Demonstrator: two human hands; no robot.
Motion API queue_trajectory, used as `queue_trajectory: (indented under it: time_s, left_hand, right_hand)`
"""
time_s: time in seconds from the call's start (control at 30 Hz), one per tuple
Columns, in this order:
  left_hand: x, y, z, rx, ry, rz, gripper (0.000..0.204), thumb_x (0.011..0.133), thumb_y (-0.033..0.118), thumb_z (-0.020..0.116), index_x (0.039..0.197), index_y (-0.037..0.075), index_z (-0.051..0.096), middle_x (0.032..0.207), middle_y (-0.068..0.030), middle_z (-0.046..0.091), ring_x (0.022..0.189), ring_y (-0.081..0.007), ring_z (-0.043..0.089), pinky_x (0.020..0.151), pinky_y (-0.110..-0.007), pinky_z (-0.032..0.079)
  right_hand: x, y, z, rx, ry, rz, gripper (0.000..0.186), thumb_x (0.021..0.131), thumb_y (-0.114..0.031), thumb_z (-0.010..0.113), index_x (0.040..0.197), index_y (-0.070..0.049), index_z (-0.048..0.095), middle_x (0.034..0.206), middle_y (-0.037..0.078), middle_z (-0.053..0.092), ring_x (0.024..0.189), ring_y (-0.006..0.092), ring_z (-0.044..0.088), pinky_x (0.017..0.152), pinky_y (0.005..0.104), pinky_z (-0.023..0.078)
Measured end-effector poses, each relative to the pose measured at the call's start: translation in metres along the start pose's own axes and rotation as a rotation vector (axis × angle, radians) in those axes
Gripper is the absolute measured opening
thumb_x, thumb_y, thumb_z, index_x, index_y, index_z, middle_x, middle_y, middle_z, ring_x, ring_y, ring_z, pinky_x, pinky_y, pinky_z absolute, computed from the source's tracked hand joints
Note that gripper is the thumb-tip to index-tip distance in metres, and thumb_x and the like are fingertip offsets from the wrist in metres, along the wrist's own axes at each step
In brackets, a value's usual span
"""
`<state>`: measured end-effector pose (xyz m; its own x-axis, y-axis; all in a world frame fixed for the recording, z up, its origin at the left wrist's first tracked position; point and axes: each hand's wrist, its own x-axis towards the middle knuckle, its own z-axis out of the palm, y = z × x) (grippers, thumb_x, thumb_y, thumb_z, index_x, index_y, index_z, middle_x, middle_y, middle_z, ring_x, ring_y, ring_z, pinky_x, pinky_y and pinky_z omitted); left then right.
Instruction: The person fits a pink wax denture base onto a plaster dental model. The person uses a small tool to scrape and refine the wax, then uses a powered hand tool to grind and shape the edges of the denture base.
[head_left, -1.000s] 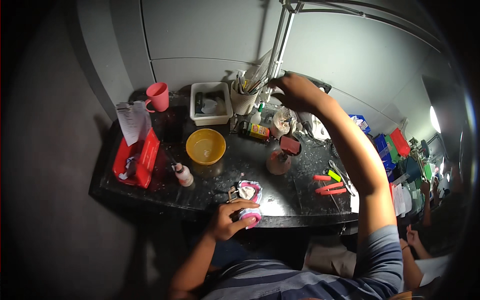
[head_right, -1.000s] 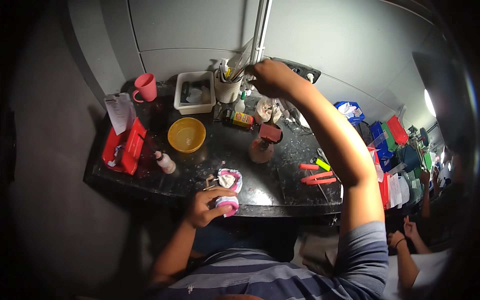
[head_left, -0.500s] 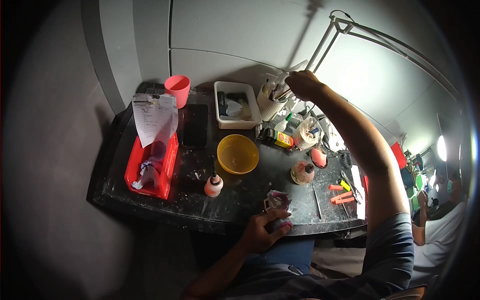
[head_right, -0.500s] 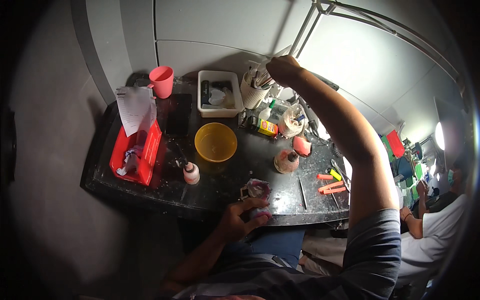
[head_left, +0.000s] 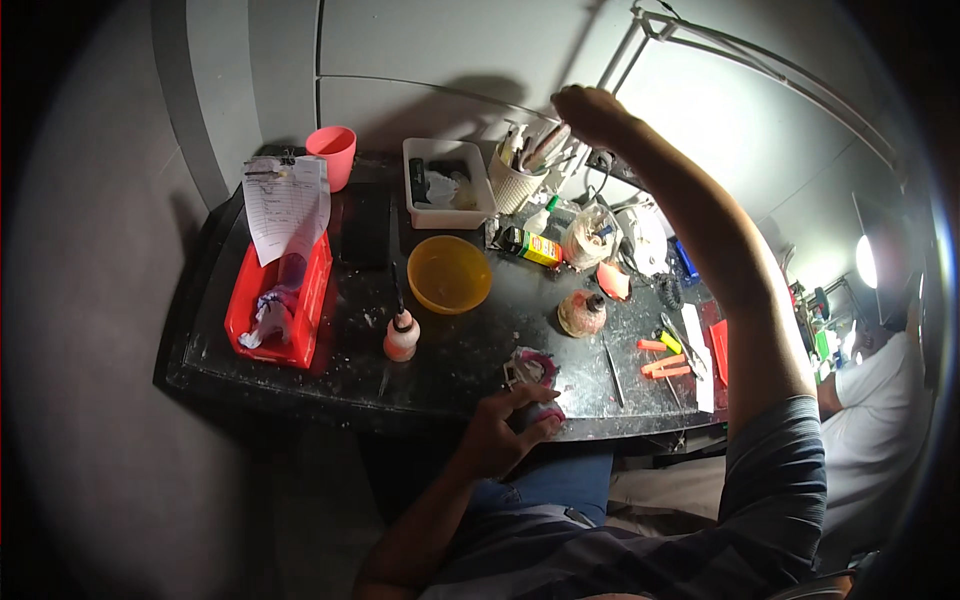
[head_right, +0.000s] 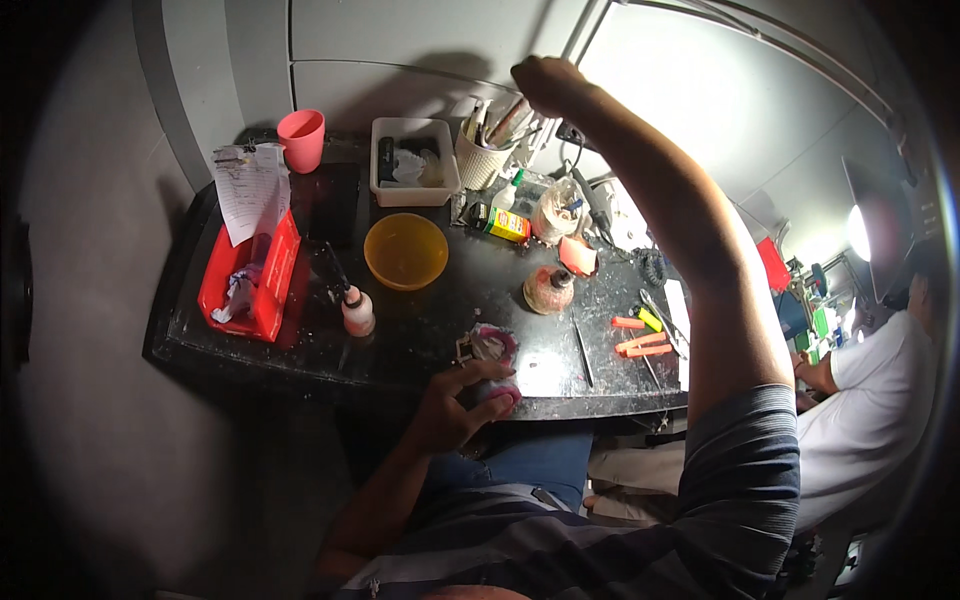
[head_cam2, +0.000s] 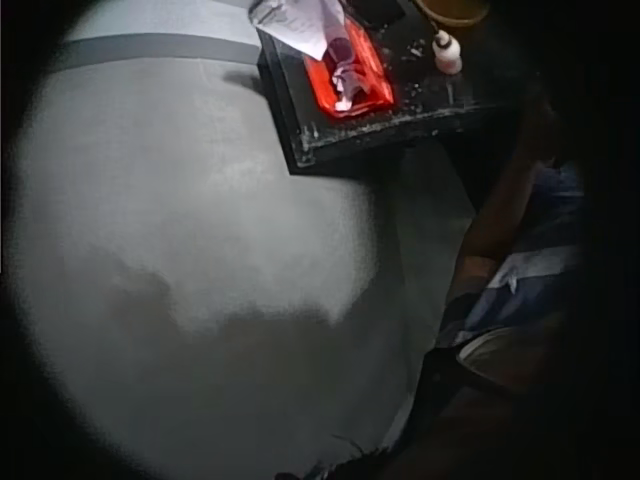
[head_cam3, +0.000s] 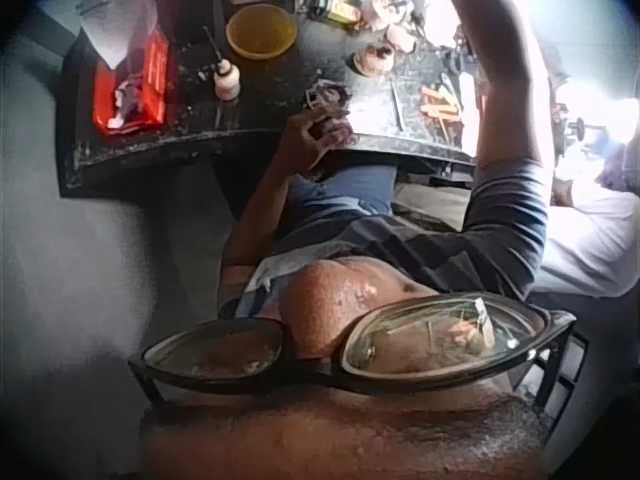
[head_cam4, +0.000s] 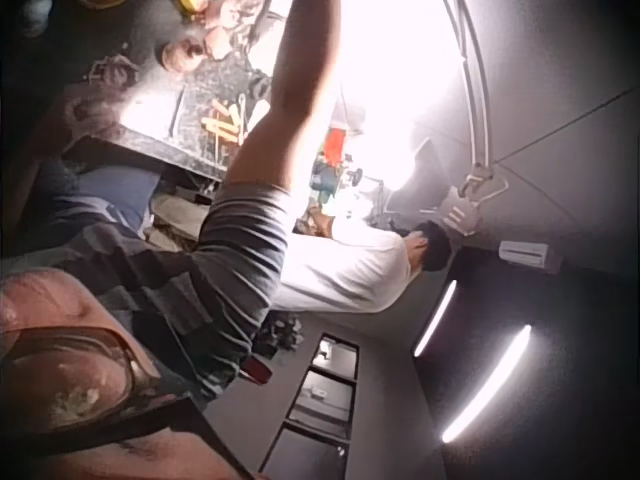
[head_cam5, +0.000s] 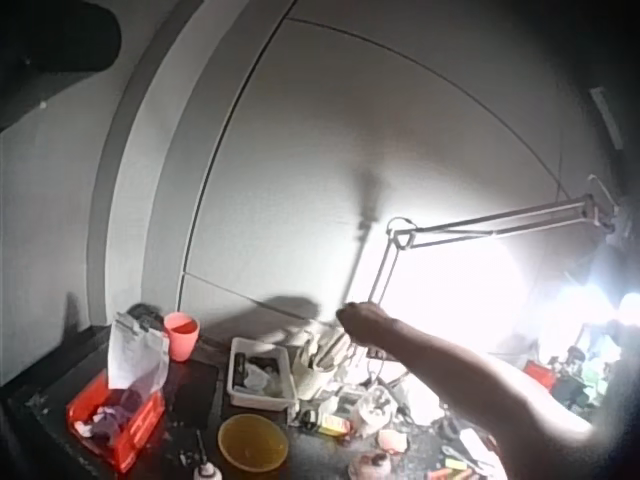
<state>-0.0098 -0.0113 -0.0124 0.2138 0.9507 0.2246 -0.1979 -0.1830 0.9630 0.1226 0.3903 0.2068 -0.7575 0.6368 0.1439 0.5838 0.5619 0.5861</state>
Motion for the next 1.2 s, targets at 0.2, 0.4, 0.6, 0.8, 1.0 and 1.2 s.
queue_trajectory:
  time_s: [0.2,0.4,0.6,0.8,1.0,1.2]
  left_hand:
    - [0.001,-0.011,-0.003,-0.031,-0.022,0.036,0.032,0.088,0.01,0.076,0.117,-0.002,0.071,0.117,-0.0114,0.071,0.108,-0.0178,0.067,0.096,-0.031,0.051]
    - [-0.008,-0.005,0.004,-0.11,0.067,0.071,0.03,0.087,0.004,0.074,0.116,-0.004,0.072,0.129,-0.0166,0.067,0.118,-0.0222,0.064,0.102,-0.033,0.049]
    - [-0.03,-0.005,0.003,-0.231,0.119,0.013,0.037,0.087,-0.006,0.068,0.124,-0.01,0.067,0.156,-0.0286,0.044,0.127,-0.0247,0.06,0.101,-0.033,0.051]
    - [-0.07,0.012,0.034,-0.221,0.283,0.091,0.036,0.101,0.014,0.055,0.128,-0.01,0.061,0.143,-0.0306,0.055,0.107,-0.0377,0.071,0.097,-0.044,0.056]
    - [-0.088,0.026,0.089,-0.075,0.275,0.08,0.044,0.11,0.028,0.041,0.119,-0.009,0.063,0.115,-0.0307,0.069,0.101,-0.0408,0.072,0.093,-0.046,0.058]
    - [-0.098,0.028,0.114,0.216,0.201,0.258,0.035,0.107,0.017,0.047,0.113,-0.008,0.071,0.115,-0.024,0.073,0.103,-0.0291,0.072,0.095,-0.036,0.055]
  right_hand:
    - [-0.104,0.002,-0.075,0.225,0.228,0.301,0.011,0.086,-0.006,0.066,0.096,-0.007,0.068,0.093,0.014,0.072,0.085,0.0354,0.07,0.074,0.0457,0.055]
    - [-0.322,-0.04,-0.094,1.147,0.542,0.606,0.011,0.096,-0.013,0.069,0.098,-0.002,0.069,0.078,-0.001,0.063,0.068,0.0106,0.059,0.06,0.0279,0.046]
    - [-0.477,-0.13,-0.056,1.653,0.667,0.969,0.013,0.102,-0.013,0.065,0.096,-0.001,0.064,0.082,0.002,0.061,0.073,0.0091,0.06,0.067,0.0215,0.044]
    - [-0.513,-0.216,-0.035,2.085,0.662,1.019,0.011,0.107,-0.014,0.058,0.102,-0.005,0.061,0.086,0.001,0.058,0.08,0.0122,0.064,0.076,0.0298,0.057]
    - [-0.471,-0.28,-0.077,1.781,0.396,0.679,0.025,0.086,-0.019,0.085,0.101,-0.004,0.07,0.094,0.0,0.066,0.075,0.0053,0.054,0.064,0.0237,0.045]
    - [-0.459,-0.301,-0.105,1.661,0.407,0.508,0.032,0.076,-0.014,0.09,0.095,-0.004,0.066,0.092,0.004,0.062,0.069,0.0128,0.05,0.062,0.027,0.044]
